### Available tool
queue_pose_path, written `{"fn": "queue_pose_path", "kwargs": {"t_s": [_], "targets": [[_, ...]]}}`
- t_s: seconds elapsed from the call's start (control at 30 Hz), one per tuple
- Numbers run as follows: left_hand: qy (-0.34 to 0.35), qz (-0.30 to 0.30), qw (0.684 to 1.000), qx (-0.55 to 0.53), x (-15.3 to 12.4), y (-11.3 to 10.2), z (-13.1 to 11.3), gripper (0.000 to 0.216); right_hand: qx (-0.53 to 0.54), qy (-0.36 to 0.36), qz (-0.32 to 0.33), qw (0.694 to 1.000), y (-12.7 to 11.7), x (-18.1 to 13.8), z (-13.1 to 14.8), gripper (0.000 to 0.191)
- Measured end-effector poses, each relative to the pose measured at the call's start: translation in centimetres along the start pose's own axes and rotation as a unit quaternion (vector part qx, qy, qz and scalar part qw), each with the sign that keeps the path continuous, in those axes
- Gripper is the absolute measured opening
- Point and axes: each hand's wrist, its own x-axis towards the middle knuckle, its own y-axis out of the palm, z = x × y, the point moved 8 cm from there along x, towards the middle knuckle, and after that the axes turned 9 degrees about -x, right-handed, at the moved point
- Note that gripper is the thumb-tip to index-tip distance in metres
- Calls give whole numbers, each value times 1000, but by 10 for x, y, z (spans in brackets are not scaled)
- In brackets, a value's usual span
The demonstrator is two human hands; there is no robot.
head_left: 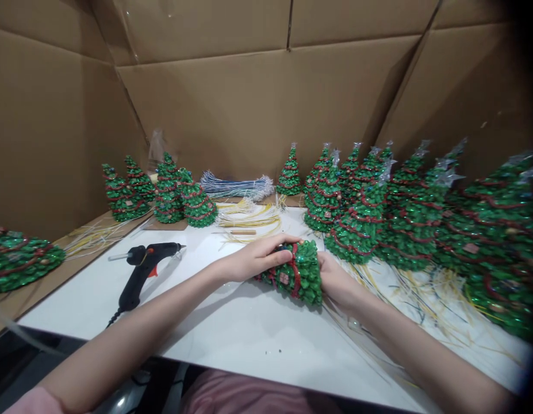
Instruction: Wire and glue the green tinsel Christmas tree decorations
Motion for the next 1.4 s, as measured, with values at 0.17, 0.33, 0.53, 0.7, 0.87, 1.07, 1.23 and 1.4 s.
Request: {"fn": "queue_pose_path", "kwargs": {"t_s": [0.17, 0.33, 0.53, 0.7, 0.87, 1.07, 1.23, 1.4], "targets": [[2, 0, 1000, 0, 0, 0, -1, 42, -21, -5, 9, 1000, 2, -1, 3, 35], [-3, 0, 1000, -2, -1, 1, -1, 45, -16, -6, 16, 1000, 2, -1, 1, 34], [-8, -3, 1000, 1, -2, 1, 2, 48, -6, -4, 6, 1000, -1, -1, -2, 31], [-9, -3, 1000, 0, -2, 1, 1, 47, 2, 0, 3, 1000, -1, -1, -2, 26], [-3, -5, 1000, -1, -3, 0, 0, 44, 18, 2, 3, 1000, -1, -1, -4, 27], [-6, -9, 1000, 2, -3, 0, 1, 43, 6, 21, -9, 1000, -2, -2, -4, 30], [-14, -7, 1000, -5, -3, 1, 2, 45, -9, 6, -15, 1000, -3, -1, -1, 29], [-21, -13, 1000, 3, -4, 0, 5, 45, -7, 15, -6, 1000, 3, -2, 5, 41]]}}
